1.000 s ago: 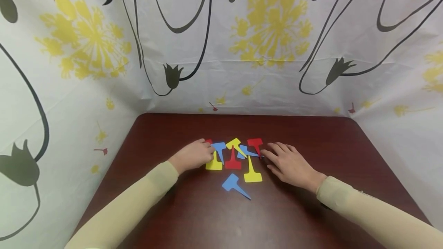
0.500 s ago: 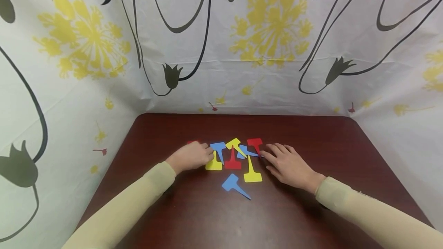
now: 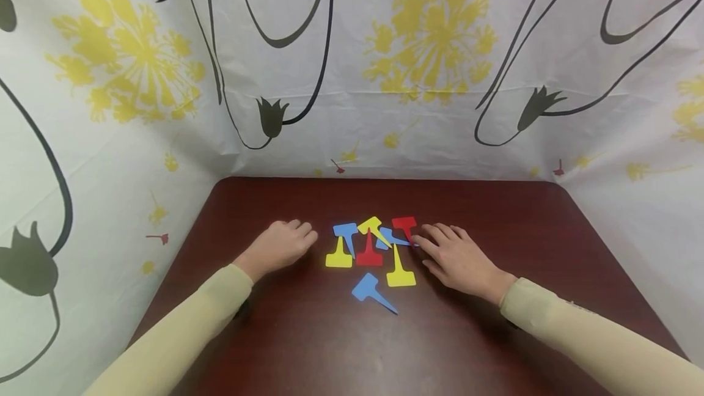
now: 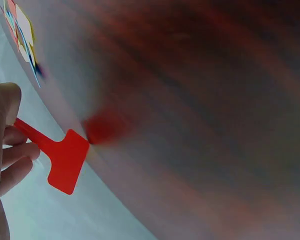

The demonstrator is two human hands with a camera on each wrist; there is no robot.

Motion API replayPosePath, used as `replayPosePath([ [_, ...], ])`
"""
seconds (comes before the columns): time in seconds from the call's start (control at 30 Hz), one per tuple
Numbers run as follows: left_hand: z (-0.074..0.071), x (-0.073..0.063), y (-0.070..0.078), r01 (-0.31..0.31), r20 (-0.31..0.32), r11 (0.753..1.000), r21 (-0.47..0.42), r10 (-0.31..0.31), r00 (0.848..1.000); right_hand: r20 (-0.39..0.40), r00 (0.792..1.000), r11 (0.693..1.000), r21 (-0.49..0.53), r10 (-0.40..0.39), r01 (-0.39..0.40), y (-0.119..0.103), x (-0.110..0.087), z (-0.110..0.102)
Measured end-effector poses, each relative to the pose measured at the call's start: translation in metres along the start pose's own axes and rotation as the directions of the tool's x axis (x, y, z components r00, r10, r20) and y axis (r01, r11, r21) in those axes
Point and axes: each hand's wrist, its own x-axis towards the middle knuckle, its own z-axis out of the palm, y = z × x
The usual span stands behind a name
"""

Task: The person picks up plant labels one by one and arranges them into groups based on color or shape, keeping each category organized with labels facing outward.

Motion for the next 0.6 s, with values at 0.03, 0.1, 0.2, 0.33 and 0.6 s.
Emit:
replayPosePath([
  [0.03, 0.000, -0.006, -0.001, 0.019, -0.040, 1.000, -0.017, -0.020, 0.999, -0.007, 1.000, 1.000, -0.001, -0.004, 0.004, 0.000, 0.000, 0.000],
  [0.1, 0.001, -0.018, -0.003, 0.064, -0.110, 0.996, -0.064, -0.071, 0.991, -0.014, 1.000, 1.000, 0.000, -0.009, 0.009, 0.000, 0.000, -0.001],
  [0.2, 0.001, -0.041, -0.006, 0.113, -0.173, 0.984, -0.138, -0.136, 0.975, -0.018, 1.000, 1.000, 0.004, -0.014, 0.014, -0.001, 0.000, -0.001],
  [0.33, 0.000, -0.066, -0.009, 0.150, -0.185, 0.968, -0.199, -0.188, 0.965, -0.019, 1.000, 1.000, -0.002, -0.011, 0.011, -0.002, 0.001, -0.002],
  [0.6, -0.008, -0.096, -0.007, 0.187, -0.095, 0.954, -0.232, -0.214, 0.972, 0.009, 1.000, 1.000, -0.010, -0.002, 0.002, -0.004, 0.004, -0.004],
])
